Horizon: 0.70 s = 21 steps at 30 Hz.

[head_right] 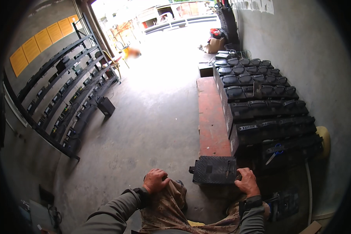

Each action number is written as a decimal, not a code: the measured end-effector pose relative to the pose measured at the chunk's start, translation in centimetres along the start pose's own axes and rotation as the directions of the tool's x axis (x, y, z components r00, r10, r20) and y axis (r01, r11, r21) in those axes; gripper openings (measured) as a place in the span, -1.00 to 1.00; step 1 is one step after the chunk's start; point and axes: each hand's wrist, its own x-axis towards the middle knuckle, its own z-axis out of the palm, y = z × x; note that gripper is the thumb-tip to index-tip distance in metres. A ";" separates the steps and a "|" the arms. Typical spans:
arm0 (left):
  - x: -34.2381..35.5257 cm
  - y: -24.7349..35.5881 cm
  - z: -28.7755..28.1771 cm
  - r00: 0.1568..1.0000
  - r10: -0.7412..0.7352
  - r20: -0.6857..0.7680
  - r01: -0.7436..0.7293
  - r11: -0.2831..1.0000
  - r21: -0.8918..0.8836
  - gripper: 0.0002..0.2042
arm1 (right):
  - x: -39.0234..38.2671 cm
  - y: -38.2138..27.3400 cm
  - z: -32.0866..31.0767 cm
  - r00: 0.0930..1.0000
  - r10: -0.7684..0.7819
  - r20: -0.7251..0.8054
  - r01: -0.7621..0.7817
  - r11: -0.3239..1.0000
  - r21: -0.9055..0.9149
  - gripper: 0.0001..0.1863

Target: Tighten or loosen bolts on a metal plate using an Allen key.

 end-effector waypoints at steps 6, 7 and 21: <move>0.0 0.0 0.1 1.000 -0.006 0.013 0.007 1.000 -0.006 -0.71 | 0.2 -0.8 -0.5 0.968 0.239 0.080 -0.244 0.968 0.057 -0.54; 0.0 -0.1 0.2 1.000 -0.003 0.012 0.003 1.000 -0.008 -0.71 | 0.4 -0.4 -0.3 0.958 0.268 0.103 -0.275 0.960 0.058 -0.56; -0.1 -0.3 0.4 1.000 -0.020 0.016 0.020 1.000 -0.010 -0.71 | 0.2 -0.7 -0.3 0.980 0.179 0.087 -0.186 0.980 0.077 -0.55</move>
